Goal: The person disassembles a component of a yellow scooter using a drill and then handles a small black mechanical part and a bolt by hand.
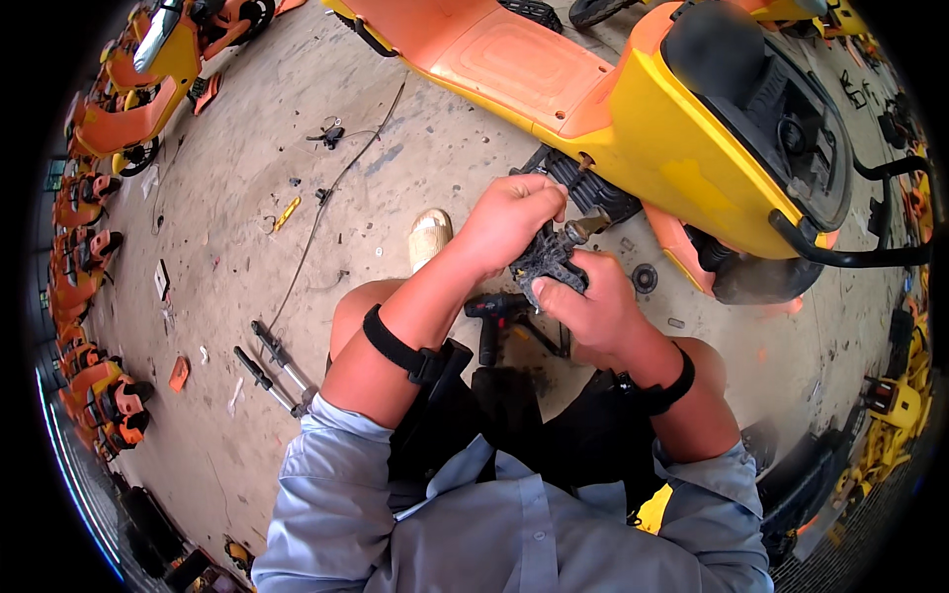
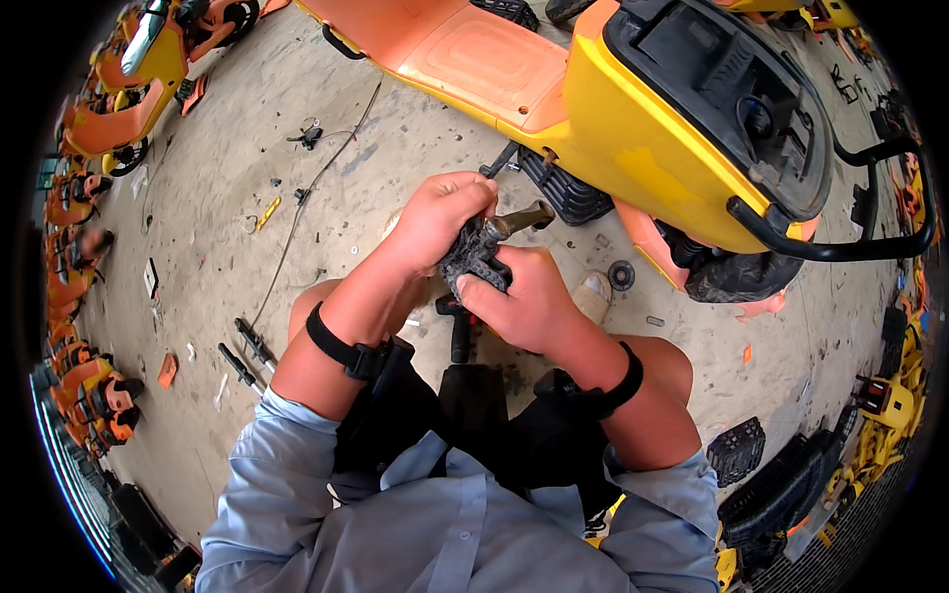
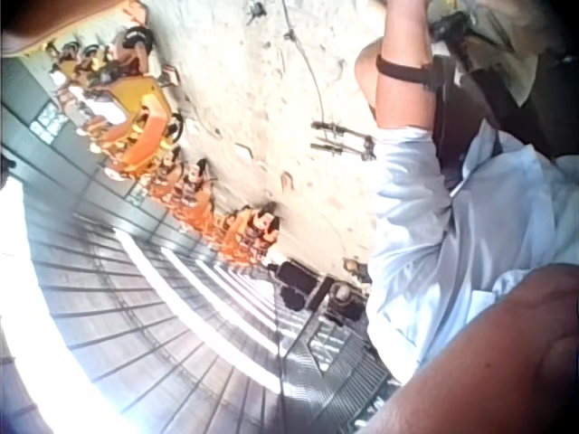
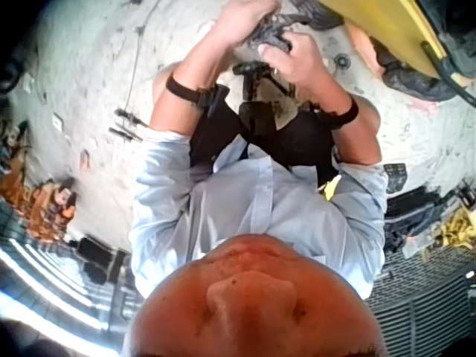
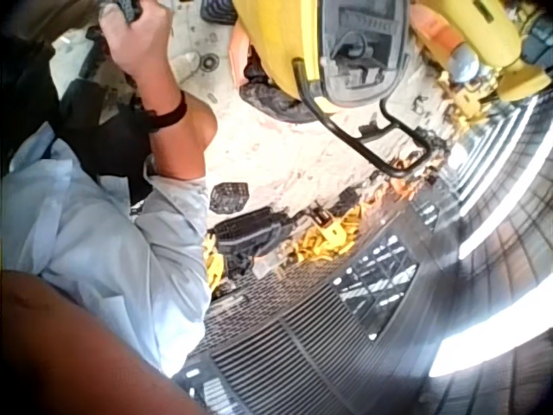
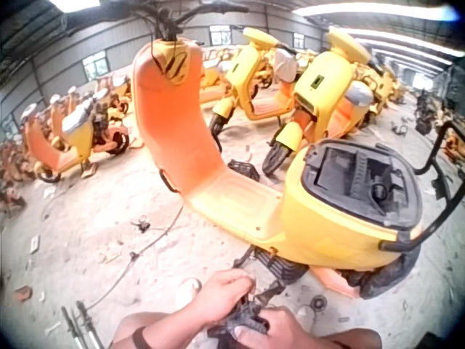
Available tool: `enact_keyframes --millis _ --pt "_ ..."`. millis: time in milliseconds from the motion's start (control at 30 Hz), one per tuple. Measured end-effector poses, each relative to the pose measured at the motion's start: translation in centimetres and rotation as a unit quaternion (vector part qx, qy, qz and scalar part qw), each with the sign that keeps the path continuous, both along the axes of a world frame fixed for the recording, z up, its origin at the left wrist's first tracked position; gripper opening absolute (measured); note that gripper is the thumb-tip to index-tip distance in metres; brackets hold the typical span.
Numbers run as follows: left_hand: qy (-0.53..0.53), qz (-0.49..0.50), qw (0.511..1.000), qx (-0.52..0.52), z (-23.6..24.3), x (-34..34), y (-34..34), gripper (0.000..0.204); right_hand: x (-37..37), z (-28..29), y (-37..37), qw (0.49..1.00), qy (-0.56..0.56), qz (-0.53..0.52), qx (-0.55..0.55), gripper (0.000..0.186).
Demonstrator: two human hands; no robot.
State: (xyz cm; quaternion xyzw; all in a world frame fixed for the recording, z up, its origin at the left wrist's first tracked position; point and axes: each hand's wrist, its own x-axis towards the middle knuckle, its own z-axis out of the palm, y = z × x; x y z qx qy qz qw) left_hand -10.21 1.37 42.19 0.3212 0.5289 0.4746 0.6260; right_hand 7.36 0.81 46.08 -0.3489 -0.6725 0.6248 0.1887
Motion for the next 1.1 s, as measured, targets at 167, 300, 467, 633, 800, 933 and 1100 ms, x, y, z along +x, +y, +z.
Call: enact_keyframes --millis 167,300,467,633,800,933,1100 --pt "-0.03 -0.002 0.999 -0.012 -0.4 0.1 -0.2 0.027 -0.1 -0.4 -0.1 1.0 -0.008 -0.001 -0.005 0.019" --pt "-0.066 0.005 0.997 -0.048 -0.8 0.1 -0.7 0.029 -0.1 -0.4 -0.2 1.0 -0.017 0.007 0.003 0.02" --pt "-0.096 0.004 0.994 -0.048 -1.9 0.1 -1.2 0.027 0.0 -0.9 -0.8 0.999 -0.039 0.01 0.001 0.021" --pt "-0.135 -0.001 0.989 -0.066 -3.0 0.3 -1.3 0.021 -0.2 -1.8 -1.5 0.999 -0.034 -0.01 -0.026 0.024" --pt "-0.154 0.005 0.985 -0.073 -3.1 0.5 -1.8 0.02 -0.2 -1.7 -1.9 0.999 -0.042 -0.004 0.015 0.024" --pt "-0.166 -0.002 0.983 -0.076 -2.8 0.3 -2.0 0.019 -0.3 -1.1 -2.0 0.997 -0.046 0.015 0.053 0.023" --pt "-0.173 -0.007 0.979 -0.105 -2.3 0.2 -2.1 0.018 -0.8 -0.7 -2.4 0.996 -0.036 0.009 0.075 0.021"
